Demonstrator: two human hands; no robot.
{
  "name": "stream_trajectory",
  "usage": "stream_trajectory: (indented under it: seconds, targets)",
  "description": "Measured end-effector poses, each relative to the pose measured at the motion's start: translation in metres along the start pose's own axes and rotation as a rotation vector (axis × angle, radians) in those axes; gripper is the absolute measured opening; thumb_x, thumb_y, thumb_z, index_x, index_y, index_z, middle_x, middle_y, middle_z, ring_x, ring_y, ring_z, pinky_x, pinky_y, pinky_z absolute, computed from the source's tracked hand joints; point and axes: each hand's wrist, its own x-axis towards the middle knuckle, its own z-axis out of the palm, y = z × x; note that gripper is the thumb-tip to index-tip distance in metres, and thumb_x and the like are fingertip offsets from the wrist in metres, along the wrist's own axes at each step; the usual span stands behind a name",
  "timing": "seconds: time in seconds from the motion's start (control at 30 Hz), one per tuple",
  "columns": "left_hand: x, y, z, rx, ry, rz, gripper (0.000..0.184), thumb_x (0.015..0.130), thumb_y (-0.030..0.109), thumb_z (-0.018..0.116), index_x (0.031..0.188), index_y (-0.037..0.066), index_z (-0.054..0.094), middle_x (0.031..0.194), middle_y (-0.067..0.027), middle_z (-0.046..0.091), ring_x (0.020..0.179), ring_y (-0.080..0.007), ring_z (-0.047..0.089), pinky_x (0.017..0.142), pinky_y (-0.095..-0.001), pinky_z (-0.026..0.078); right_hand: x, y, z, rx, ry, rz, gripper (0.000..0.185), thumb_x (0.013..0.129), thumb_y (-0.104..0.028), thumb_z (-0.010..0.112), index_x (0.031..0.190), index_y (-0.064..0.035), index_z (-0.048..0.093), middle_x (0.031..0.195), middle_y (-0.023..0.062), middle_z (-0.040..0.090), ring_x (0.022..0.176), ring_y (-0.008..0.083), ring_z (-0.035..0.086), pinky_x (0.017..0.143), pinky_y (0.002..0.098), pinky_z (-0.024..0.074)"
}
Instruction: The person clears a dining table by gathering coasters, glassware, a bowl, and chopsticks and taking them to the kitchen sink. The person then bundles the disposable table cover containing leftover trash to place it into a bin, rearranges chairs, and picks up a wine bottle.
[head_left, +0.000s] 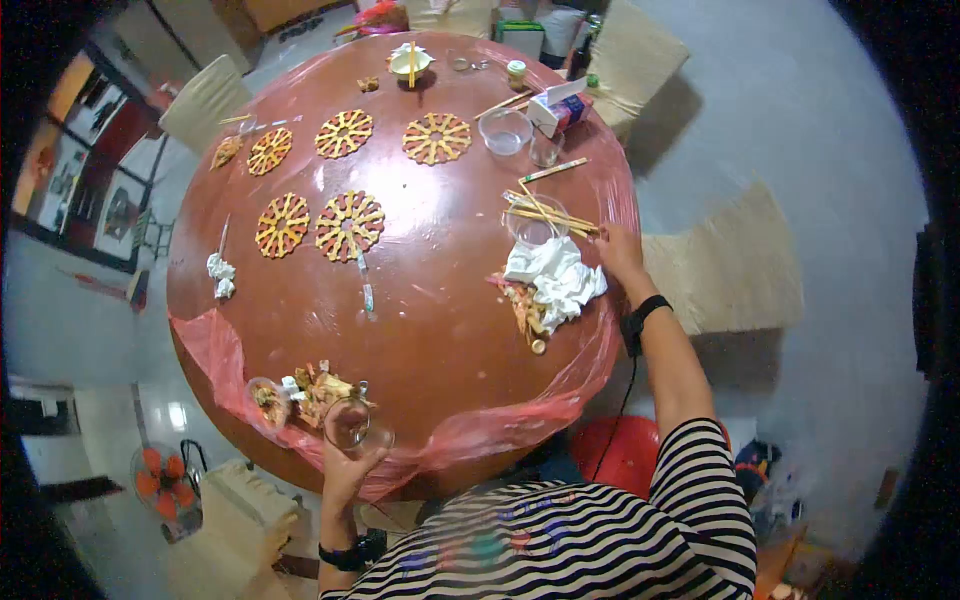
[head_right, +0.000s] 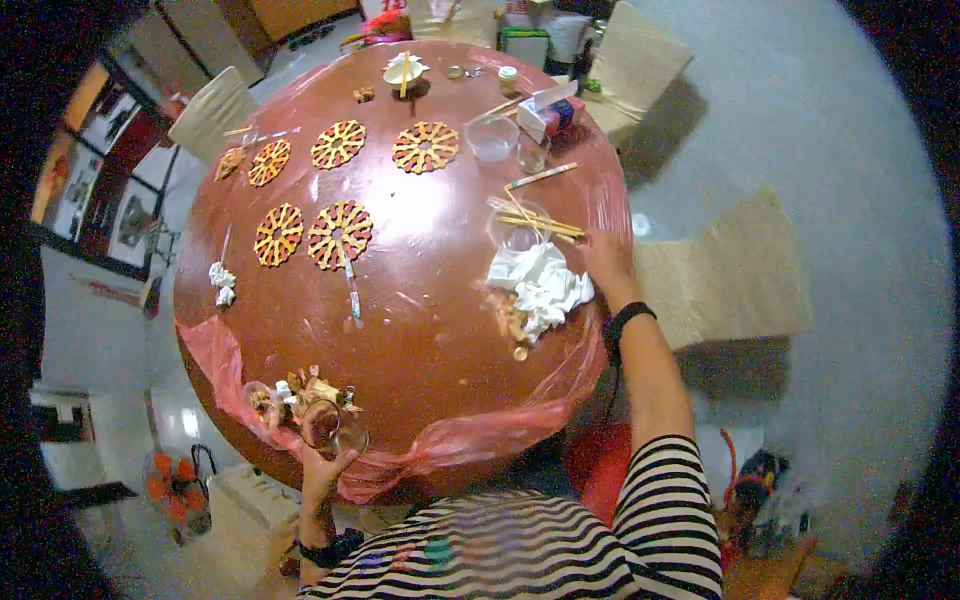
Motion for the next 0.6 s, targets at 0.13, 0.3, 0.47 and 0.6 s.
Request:
stream_trajectory:
  seconds: [0.13,0.3,0.47,0.6]
  targets:
    - [-0.014,-0.004,0.064,-0.057,0.146,-0.032,0.076,0.060,0.007,0.078,0.124,0.008,0.038,0.116,-0.0066,0.047,0.113,-0.0202,0.046,0.098,-0.0337,0.037,0.038,0.027,0.039,0.006,0.067,-0.196,0.034,0.075,-0.013,0.061,0.107,-0.0023,0.058,0.102,0.0193,0.056,0.096,0.0344,0.054,0.083,0.0415,0.0437]
    - [-0.056,0.010,0.132,-0.251,0.275,-0.152,0.073,0.061,0.005,0.076,0.124,0.007,0.039,0.118,-0.0081,0.050,0.113,-0.0208,0.048,0.096,-0.0342,0.040,0.055,0.028,0.042,0.007,0.130,-0.393,0.028,0.067,-0.009,0.064,0.094,-0.0029,0.059,0.097,0.0152,0.052,0.094,0.0345,0.050,0.081,0.0418,0.0439]
    - [-0.090,0.006,0.142,-0.211,0.382,-0.331,0.070,0.062,0.003,0.074,0.123,0.008,0.040,0.120,-0.0083,0.048,0.114,-0.0229,0.048,0.096,-0.0347,0.041,0.060,0.036,0.059,0.076,0.084,-0.465,0.016,0.067,-0.004,0.063,0.081,-0.0034,0.055,0.090,0.0146,0.051,0.089,0.0343,0.050,0.076,0.0436,0.0432]
    - [-0.066,0.039,0.154,-0.259,0.303,-0.357,0.070,0.063,0.003,0.074,0.123,0.007,0.040,0.119,-0.0081,0.047,0.113,-0.0238,0.048,0.097,-0.0354,0.041,0.044,0.040,0.053,0.122,0.135,-0.496,0.012,0.069,-0.003,0.062,0.077,-0.0039,0.053,0.089,0.0143,0.050,0.085,0.0334,0.050,0.072,0.0433,0.0428]
